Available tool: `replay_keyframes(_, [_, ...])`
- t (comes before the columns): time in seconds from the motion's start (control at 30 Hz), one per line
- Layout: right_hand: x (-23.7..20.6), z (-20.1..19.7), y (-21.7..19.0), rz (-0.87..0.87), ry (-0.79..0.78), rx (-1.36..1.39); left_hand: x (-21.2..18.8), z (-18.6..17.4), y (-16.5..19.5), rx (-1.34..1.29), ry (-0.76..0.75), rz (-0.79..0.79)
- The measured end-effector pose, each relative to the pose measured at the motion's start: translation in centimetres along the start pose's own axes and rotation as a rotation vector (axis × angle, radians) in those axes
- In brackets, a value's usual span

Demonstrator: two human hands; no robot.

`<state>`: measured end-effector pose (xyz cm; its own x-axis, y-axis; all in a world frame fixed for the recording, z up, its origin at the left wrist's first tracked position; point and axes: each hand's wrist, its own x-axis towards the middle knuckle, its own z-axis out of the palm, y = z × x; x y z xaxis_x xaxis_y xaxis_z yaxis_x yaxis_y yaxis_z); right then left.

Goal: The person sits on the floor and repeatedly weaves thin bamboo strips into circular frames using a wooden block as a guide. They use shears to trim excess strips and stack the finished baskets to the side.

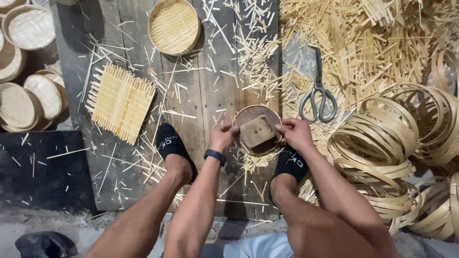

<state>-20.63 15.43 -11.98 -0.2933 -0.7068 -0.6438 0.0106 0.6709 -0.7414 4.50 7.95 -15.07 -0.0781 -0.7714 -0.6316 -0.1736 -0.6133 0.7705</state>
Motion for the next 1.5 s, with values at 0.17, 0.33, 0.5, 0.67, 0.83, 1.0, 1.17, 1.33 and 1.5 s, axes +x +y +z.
replay_keyframes(0.17, [0.3,0.0,0.1,0.145,0.015,0.131,-0.3,0.3,0.5,0.176,0.117,-0.239])
replay_keyframes(0.33, [-0.3,0.0,-0.1,0.107,0.043,0.192,-1.0,0.8,1.8,0.253,0.216,-0.117])
replay_keyframes(0.5, [-1.6,0.1,0.2,0.303,-0.168,0.411,-4.5,1.3,-0.3,-0.642,-0.016,-0.404])
replay_keyframes(0.67, [-2.0,1.3,1.5,0.191,-0.05,0.165,-5.3,3.0,-3.0,-0.456,0.063,-0.372])
replay_keyframes(0.83, [-2.2,2.1,2.3,0.118,0.008,0.066,-4.9,3.8,-3.6,-0.245,0.165,-0.322])
replay_keyframes(1.0, [-2.8,0.4,0.1,-0.111,0.014,-0.333,-5.1,1.0,-0.5,-0.138,-0.014,-0.015])
replay_keyframes(1.17, [-4.4,1.7,-3.1,-0.162,-0.121,0.07,-8.4,1.4,6.2,0.234,-0.001,0.608])
replay_keyframes(1.33, [-4.6,3.7,-5.1,-0.194,-0.071,0.153,-9.4,4.7,10.5,0.296,0.102,0.551])
replay_keyframes(1.5, [-3.7,1.7,-6.3,0.024,-0.225,0.289,-5.6,3.9,7.6,0.317,0.032,0.493])
